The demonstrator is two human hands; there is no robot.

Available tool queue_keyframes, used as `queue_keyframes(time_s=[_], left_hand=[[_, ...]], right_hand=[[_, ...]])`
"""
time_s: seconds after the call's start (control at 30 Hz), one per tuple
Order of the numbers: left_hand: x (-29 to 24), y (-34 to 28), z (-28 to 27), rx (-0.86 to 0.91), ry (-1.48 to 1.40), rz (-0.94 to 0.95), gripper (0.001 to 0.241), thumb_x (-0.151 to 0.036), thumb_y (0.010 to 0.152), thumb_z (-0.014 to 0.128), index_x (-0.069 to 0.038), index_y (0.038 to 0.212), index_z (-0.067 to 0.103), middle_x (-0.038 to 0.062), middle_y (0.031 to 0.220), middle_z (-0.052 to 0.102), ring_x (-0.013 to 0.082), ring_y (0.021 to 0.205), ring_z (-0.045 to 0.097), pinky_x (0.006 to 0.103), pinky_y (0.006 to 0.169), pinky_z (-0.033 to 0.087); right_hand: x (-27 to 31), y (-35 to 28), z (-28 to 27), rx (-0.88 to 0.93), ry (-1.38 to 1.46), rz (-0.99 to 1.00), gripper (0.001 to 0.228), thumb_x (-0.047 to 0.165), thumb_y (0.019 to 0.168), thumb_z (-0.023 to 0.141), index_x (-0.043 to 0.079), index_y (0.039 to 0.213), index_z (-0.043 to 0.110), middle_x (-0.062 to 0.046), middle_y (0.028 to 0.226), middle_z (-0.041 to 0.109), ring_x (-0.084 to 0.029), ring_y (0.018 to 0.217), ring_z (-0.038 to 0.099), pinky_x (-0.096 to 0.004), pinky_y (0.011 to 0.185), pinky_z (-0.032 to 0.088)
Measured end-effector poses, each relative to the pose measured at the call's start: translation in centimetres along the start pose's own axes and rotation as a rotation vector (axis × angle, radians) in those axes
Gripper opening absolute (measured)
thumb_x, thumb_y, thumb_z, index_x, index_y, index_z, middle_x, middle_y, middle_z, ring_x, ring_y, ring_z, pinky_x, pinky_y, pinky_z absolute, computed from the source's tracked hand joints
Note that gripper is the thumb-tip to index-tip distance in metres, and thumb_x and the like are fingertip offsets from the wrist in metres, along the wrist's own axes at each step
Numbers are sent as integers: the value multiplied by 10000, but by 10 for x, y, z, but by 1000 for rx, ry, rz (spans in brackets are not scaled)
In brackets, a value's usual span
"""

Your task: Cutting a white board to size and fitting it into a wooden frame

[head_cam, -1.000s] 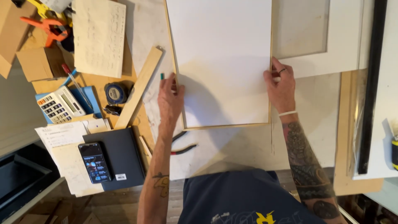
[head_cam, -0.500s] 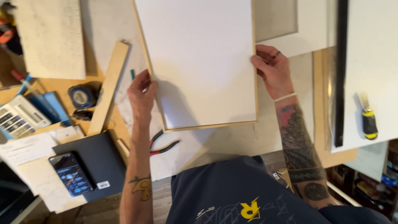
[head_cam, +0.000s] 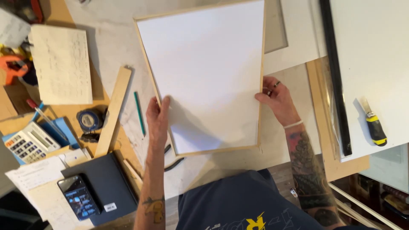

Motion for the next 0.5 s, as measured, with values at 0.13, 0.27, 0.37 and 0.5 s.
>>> queue_keyframes(time_s=[0.13,0.27,0.37,0.5], left_hand=[[0,-22,11,68,4,2,303,-322,989,686,-219,810,464,-126,625,349,-14,558,320,217,457,241],[25,-22,10,75,-42,-24,287,-253,991,717,-248,790,512,-146,646,493,-34,609,385,190,494,295],[24,-23,10,82,-33,-5,358,-221,992,715,-239,747,454,-156,633,402,-34,617,330,182,508,278],[20,-27,7,70,-21,-12,291,-253,985,729,-216,774,531,-147,657,500,-29,641,400,180,538,339]], right_hand=[[9,2,-15,-133,141,155,205,193,985,657,101,1164,614,6,1023,677,-93,930,624,-251,813,534],[60,31,-32,-224,232,8,445,269,967,645,92,1375,621,6,1206,719,-72,1049,657,-268,906,587],[100,44,-36,-239,208,-14,437,344,981,596,132,1363,614,45,1152,711,-82,1035,649,-280,859,580],[98,58,-44,-223,217,-68,357,314,974,651,114,1269,670,45,1063,749,-64,946,670,-265,786,614]])
Point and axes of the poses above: each hand's wrist, its own y-axis towards the middle knuckle, its own z-axis out of the palm, x = y × z, the point moved 6 cm from there along y, towards the middle knuckle
